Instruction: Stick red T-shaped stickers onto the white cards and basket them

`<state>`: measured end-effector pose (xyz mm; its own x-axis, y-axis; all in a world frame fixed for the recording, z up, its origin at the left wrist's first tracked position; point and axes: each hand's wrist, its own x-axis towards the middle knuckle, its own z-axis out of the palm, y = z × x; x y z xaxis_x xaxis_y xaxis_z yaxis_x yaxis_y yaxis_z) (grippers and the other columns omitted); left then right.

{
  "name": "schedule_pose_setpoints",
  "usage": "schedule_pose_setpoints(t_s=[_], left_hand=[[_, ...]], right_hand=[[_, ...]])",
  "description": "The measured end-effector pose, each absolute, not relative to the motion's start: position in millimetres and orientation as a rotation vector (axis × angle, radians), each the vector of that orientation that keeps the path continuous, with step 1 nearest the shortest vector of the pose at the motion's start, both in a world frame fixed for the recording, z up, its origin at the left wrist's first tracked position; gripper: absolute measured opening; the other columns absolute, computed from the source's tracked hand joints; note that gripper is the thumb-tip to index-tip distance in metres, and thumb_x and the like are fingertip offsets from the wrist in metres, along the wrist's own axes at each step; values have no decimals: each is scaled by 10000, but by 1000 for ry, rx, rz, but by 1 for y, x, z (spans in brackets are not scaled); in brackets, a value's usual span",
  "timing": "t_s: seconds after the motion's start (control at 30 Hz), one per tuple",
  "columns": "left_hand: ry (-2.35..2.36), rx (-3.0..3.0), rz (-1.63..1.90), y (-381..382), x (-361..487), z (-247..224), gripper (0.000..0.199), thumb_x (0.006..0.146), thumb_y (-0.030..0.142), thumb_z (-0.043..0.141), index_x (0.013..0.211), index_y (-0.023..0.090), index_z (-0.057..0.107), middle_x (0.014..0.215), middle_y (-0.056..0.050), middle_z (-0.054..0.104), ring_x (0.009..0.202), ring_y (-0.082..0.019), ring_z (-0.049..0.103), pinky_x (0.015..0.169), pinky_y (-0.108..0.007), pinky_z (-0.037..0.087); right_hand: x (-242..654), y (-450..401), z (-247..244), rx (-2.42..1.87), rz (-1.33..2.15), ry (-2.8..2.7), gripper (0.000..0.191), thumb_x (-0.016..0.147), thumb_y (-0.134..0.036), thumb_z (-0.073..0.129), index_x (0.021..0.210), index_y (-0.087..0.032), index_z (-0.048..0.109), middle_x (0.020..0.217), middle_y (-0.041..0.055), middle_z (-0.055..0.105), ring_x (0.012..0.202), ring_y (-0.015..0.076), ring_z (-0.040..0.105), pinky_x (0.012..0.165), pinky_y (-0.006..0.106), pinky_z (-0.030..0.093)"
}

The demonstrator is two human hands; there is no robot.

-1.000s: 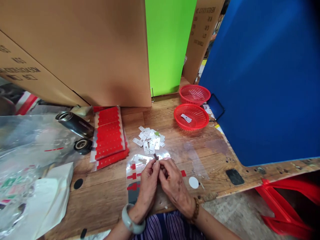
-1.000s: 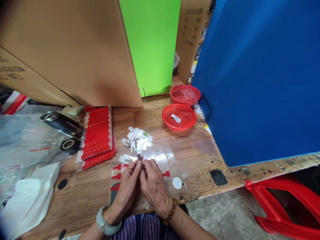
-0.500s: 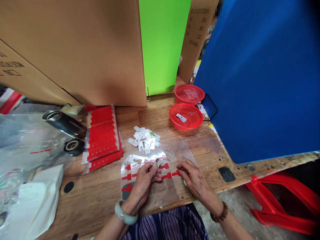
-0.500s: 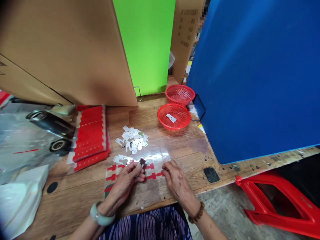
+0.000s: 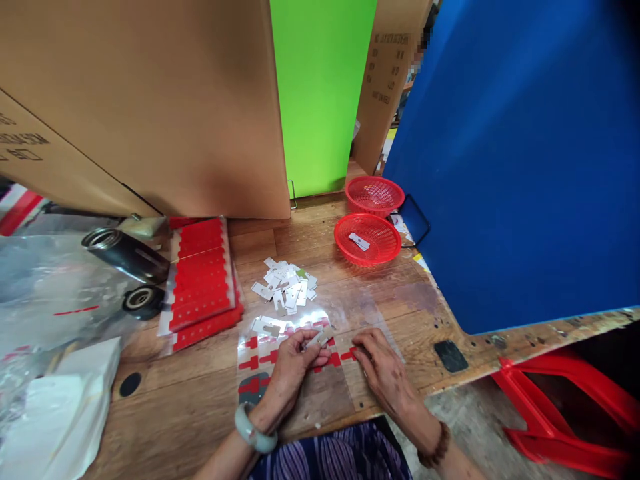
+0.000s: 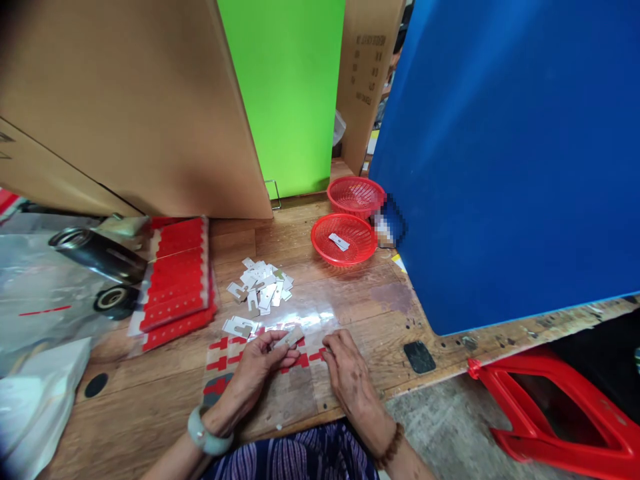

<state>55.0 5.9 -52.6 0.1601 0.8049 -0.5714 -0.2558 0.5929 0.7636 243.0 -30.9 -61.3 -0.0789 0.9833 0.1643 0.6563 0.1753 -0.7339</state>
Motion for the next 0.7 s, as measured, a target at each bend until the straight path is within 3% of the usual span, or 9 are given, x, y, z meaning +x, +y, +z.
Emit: schedule_pose_setpoints(t_s=[0.1,0.23,0.4,0.7], left_hand=[[1159,594,837,4,56,-52,451,615,355,825,945,107,645,837,-87,729,745,-168,705,730,-263,558],[1142,661,823,3,57,-50,404,663,362,792,954,117,656,939,-101,723,814,-186,704,764,-280,555],[1149,718,792,4,58,-55,357,702,339,758,967,129,644,934,-80,715,811,-183,701,777,-295,552],[1175,655,802,6,59,-53,288,709,280,749,941,154,631,897,-60,720,800,-191,709,779,-309,545]], right_hand=[[238,-38,-64,-1560,635,-1737,173,912,-137,443,915,-214,597,949,69,584,886,199,574,798,326,467],[235,-38,-62,-1597,684,-1687,157,890,-109,457,816,-196,565,889,52,557,855,186,562,779,308,449],[236,-34,-57,-1609,710,-1706,160,863,-82,461,760,-197,501,806,22,516,784,173,516,733,297,415],[256,-38,-50,-1404,1064,-1753,129,922,-193,436,801,-214,473,891,19,531,863,163,520,796,291,419]])
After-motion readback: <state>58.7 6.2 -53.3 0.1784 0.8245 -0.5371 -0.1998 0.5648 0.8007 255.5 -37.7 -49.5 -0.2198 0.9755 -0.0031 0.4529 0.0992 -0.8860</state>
